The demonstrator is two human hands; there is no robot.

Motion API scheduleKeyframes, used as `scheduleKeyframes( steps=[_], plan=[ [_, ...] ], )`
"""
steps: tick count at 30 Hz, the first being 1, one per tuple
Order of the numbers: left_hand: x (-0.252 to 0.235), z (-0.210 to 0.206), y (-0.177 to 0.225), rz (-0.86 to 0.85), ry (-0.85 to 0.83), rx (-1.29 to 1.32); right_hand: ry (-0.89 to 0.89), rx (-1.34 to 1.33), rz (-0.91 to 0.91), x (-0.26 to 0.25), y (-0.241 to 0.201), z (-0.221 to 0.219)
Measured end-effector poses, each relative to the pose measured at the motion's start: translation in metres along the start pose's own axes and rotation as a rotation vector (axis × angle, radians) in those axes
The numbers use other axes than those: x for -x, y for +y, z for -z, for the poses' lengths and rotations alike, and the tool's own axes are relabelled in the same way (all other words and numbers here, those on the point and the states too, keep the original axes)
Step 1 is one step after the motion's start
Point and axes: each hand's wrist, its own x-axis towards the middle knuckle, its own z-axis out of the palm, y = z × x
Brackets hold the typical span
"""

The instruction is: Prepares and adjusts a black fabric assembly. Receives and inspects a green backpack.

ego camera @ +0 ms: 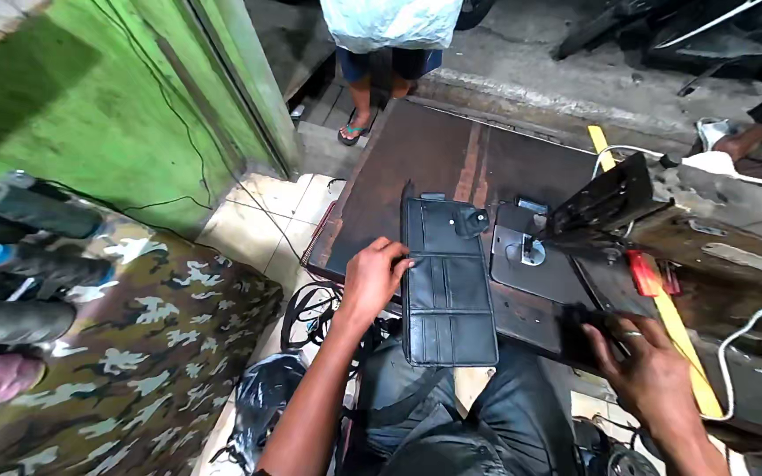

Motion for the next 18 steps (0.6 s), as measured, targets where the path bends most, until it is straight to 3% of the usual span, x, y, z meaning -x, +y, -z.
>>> scheduleKeyframes(
  steps=[5,10,13,18],
  plan=[
    [0.011,-0.023,0.008,0.139,0.089,-0.064,-0.094,-0.18,0.311,-0.039,-0.056,-0.035],
    [-0.002,-0.019,0.021,0.148,-0.129,-0.292,-0.105,-0.226,0.553,-0.068,-0.101,-0.075],
    [-0.004,-0.006,0.017,0.173,-0.205,-0.204,-0.085,-0.216,0.583,-0.069,-0.116,-0.094],
    [0.003,0.011,-0.009,0.275,0.058,0.041,-0.023,-0.294,0.538,-0.066,-0.112,-0.11]
  ],
)
